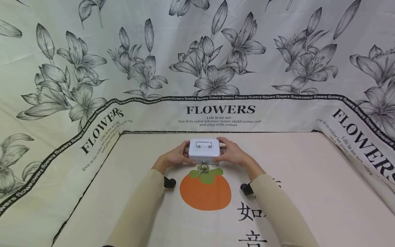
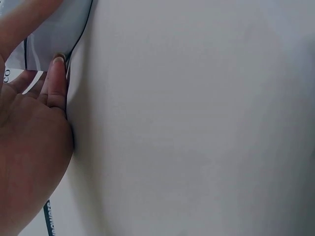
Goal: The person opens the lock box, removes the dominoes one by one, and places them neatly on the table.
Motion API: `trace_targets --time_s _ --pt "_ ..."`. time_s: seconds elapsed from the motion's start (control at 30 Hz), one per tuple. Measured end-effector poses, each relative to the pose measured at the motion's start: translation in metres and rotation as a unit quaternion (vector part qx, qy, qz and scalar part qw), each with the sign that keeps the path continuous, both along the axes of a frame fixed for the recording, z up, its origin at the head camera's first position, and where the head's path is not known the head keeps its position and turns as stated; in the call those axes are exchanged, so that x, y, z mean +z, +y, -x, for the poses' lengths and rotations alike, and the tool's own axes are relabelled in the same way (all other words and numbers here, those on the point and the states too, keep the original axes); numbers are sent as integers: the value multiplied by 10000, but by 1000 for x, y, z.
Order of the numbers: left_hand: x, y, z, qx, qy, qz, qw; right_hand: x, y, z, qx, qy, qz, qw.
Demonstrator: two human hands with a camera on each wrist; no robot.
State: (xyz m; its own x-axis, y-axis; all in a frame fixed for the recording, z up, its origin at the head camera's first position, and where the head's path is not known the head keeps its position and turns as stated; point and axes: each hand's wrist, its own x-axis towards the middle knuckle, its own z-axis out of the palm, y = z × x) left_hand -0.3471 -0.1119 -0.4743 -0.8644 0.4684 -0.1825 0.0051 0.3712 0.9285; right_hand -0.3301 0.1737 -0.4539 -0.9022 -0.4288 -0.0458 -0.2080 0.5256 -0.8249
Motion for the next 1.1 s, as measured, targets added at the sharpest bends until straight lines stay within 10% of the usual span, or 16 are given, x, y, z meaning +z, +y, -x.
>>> trace_targets --time_s 0.67,1.1 --pt "-5 -1 3 8 46 -9 10000 4 4 6 30 117 -301 9995" --pt "-5 -1 3 -5 -74 -225 9997 4 9 15 144 -249 387 9988"
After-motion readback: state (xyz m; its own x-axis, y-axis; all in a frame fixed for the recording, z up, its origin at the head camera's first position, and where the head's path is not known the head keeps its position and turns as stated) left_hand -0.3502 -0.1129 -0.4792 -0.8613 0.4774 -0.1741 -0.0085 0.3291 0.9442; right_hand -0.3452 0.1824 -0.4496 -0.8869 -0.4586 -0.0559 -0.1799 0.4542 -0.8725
